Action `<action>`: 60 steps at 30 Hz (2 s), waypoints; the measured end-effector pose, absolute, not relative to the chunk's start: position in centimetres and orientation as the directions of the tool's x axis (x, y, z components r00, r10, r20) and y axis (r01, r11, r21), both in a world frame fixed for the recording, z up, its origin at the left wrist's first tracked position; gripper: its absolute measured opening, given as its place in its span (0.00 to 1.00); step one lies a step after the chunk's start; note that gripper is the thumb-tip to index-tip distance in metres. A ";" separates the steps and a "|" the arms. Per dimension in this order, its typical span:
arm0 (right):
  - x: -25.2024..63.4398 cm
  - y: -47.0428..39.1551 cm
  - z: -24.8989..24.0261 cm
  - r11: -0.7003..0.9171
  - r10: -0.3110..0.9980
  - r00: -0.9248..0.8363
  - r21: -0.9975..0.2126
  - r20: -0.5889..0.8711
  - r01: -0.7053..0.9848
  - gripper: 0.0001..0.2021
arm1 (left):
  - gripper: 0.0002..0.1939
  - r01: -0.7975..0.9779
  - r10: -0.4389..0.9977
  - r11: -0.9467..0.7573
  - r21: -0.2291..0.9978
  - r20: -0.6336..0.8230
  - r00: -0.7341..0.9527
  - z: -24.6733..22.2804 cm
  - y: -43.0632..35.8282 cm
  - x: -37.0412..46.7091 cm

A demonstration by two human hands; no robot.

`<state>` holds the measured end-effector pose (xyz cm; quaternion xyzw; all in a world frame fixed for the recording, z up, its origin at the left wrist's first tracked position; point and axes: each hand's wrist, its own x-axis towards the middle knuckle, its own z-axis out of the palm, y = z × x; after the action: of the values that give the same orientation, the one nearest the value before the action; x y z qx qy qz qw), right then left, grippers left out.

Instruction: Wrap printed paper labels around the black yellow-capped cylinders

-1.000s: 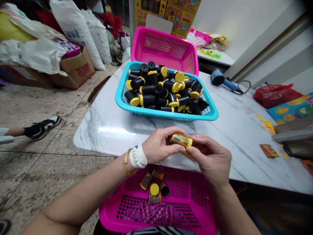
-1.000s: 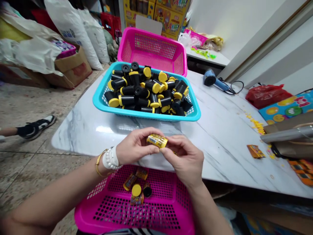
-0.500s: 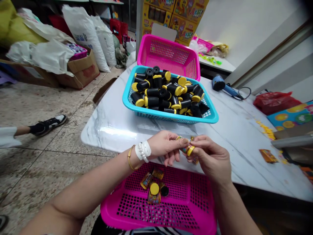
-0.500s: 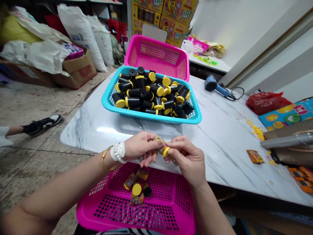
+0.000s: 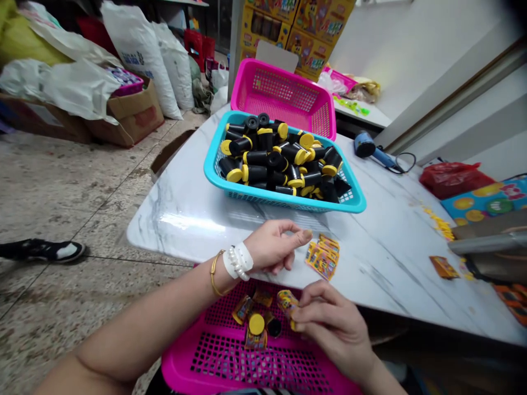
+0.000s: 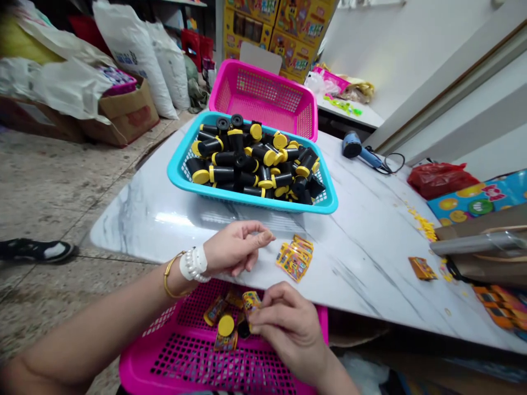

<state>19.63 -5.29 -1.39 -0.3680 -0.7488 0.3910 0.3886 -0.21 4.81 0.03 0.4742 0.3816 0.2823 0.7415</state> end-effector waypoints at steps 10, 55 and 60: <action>24.6 1.4 -2.2 0.424 0.878 -0.245 -0.431 0.411 0.796 0.03 | 0.08 0.023 0.823 0.326 0.945 -0.296 0.485 0.3 4.8 0.2; 17.9 2.8 -1.1 0.301 0.930 -0.029 -0.713 0.367 0.634 0.14 | 0.07 0.096 0.992 -0.082 0.992 0.072 0.107 -0.8 4.6 0.0; 17.0 4.5 -0.6 0.353 0.845 0.013 -0.575 0.535 0.738 0.21 | 0.10 0.049 0.999 -0.031 0.998 0.032 -0.012 -0.4 4.7 -0.4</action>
<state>16.99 4.47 -0.62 -0.5656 -0.6998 0.0615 0.4320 -0.37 4.69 -0.39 0.5166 0.5072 0.4988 0.4765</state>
